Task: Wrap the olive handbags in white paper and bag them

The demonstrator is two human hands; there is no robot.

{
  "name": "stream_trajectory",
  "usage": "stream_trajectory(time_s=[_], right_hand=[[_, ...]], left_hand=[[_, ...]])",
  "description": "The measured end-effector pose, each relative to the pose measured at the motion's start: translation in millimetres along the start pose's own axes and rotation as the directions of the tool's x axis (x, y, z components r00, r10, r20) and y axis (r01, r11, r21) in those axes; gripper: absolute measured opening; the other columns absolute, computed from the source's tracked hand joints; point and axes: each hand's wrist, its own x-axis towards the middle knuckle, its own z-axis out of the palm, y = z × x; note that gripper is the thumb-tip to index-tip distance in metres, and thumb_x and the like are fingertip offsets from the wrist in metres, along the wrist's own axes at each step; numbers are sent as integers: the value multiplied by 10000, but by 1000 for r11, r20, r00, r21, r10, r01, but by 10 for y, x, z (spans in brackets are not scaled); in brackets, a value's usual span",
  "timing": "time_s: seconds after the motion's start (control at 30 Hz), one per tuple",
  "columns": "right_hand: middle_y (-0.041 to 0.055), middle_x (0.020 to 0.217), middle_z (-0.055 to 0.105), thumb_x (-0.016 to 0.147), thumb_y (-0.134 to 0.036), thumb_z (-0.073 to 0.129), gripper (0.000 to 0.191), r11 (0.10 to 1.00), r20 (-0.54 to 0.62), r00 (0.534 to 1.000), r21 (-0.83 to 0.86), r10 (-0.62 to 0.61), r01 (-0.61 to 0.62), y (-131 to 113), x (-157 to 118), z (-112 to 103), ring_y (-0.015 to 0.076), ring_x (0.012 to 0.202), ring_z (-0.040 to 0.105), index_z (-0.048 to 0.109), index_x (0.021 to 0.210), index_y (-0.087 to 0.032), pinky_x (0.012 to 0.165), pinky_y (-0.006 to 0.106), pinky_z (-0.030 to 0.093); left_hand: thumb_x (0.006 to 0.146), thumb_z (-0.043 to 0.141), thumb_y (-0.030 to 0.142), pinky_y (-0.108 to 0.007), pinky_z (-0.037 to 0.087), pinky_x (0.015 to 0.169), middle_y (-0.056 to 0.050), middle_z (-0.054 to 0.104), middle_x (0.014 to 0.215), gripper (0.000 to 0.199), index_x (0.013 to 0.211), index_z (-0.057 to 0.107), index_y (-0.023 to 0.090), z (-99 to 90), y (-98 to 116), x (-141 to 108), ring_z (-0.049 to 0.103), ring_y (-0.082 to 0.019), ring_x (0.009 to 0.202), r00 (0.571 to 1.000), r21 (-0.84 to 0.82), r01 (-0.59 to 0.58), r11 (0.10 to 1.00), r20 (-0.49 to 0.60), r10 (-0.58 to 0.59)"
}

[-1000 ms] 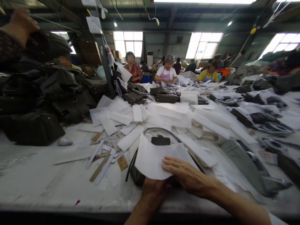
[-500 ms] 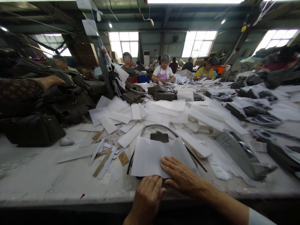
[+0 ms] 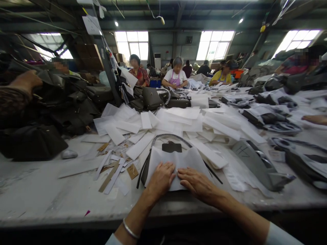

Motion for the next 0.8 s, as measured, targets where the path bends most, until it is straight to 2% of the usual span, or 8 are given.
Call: stream_trajectory(time_s=[0.1, 0.2, 0.27, 0.4, 0.5, 0.6, 0.8], right_hand=[[91, 1272, 667, 1015, -358, 375, 396, 998, 0, 998, 23, 61, -61, 29, 85, 3, 237, 1199, 602, 661, 1238, -199, 1101, 396, 387], [70, 1085, 749, 988, -346, 437, 340, 978, 14, 978, 9, 209, -209, 41, 229, -37, 238, 1009, 693, 709, 1155, -227, 929, 336, 494], [54, 997, 768, 954, -320, 505, 276, 959, -3, 960, -38, 281, -281, 35, 320, -52, 235, 939, 708, 751, 1050, -242, 858, 308, 501], [32, 957, 768, 922, -275, 561, 213, 936, -99, 941, -113, 322, -332, -2, 406, -3, 217, 938, 693, 773, 934, -255, 844, 282, 479], [34, 941, 758, 934, -284, 554, 213, 922, -117, 938, -179, 326, -342, -27, 401, 59, 208, 925, 683, 765, 939, -261, 818, 271, 475], [47, 908, 744, 943, -296, 543, 220, 913, -98, 954, -279, 282, -298, -35, 397, 103, 214, 904, 674, 759, 921, -260, 782, 271, 470], [114, 892, 739, 924, -195, 510, 250, 894, 13, 972, -396, 235, -211, -49, 483, 75, 261, 859, 669, 754, 871, -182, 678, 306, 456]], left_hand=[[945, 522, 177, -477, 347, 1146, -87, 588, 1369, 392, 1335, 497, 207, 26, 36, -71, 526, -210, 1290, 998, -56, 3, 998, -57, -6], [954, 507, 164, -490, 360, 1134, -76, 617, 1327, 303, 1244, 560, 232, 15, 67, -79, 570, -198, 1234, 995, -73, -10, 997, -104, 3], [953, 514, 163, -495, 372, 1123, -67, 664, 1241, 221, 1141, 612, 223, 27, 81, -71, 602, -200, 1182, 993, -46, 9, 999, -118, -14], [924, 567, 160, -496, 394, 1103, -58, 689, 1183, 155, 1052, 643, 205, 76, 97, -58, 609, -223, 1169, 994, 38, 53, 998, -98, -49], [917, 574, 151, -485, 393, 1102, -65, 690, 1178, 167, 1057, 652, 199, 88, 111, -50, 611, -226, 1163, 995, 54, 67, 996, -74, -63], [920, 558, 140, -479, 383, 1104, -67, 690, 1164, 183, 1066, 655, 193, 59, 142, -41, 607, -222, 1159, 995, 60, 93, 994, -35, -91], [920, 485, 128, -467, 396, 1057, -84, 697, 969, 171, 938, 652, 163, -172, 273, 65, 644, -227, 996, 985, 118, 152, 981, 62, -160]])
